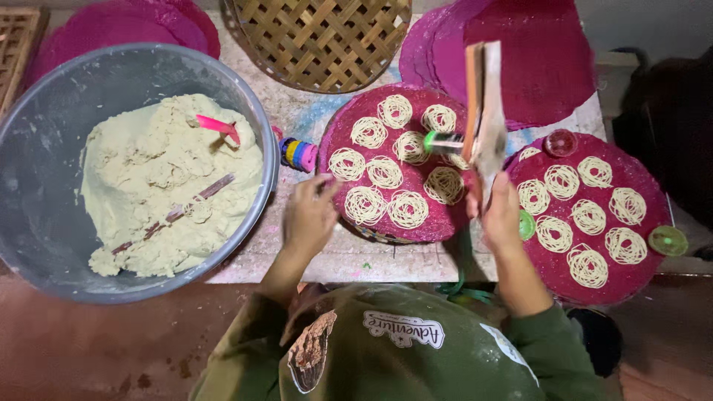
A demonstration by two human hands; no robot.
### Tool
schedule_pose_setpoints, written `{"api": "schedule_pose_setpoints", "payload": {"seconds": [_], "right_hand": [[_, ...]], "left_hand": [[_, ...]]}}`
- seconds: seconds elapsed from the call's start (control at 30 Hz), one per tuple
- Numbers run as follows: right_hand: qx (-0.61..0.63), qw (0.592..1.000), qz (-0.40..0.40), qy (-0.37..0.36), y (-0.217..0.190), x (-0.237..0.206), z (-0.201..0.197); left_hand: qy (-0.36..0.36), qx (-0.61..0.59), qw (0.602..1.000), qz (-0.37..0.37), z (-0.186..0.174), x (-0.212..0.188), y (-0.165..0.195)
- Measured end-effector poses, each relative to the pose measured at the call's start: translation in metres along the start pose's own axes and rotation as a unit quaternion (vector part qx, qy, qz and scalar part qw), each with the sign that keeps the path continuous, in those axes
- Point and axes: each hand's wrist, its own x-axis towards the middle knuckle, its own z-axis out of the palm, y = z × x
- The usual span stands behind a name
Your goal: The person loads dough into a wooden hand press and squeezes it to extrude noodle strands into round nests on pink trays, taking dough from a large basin and repositioning the press between nests, with finished nests accumulating on the trays.
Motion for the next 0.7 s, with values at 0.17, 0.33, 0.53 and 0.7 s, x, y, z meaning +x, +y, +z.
{"api": "schedule_pose_setpoints", "payload": {"seconds": [0.17,0.33,0.53,0.7], "right_hand": [[-0.406,0.895,-0.152,0.105,-0.028,0.078,-0.019],[-0.569,0.802,-0.119,0.138,-0.039,0.142,-0.001],[-0.545,0.806,-0.196,0.123,-0.049,0.151,0.003],[-0.391,0.875,-0.203,0.202,0.000,0.031,0.004]], "left_hand": [[0.031,-0.175,0.958,-0.224,0.012,-0.043,-0.028],[-0.002,-0.299,0.919,-0.256,0.049,-0.062,-0.042],[-0.039,-0.453,0.841,-0.292,0.061,-0.053,-0.041],[-0.054,-0.497,0.785,-0.367,0.062,-0.042,-0.058]]}}
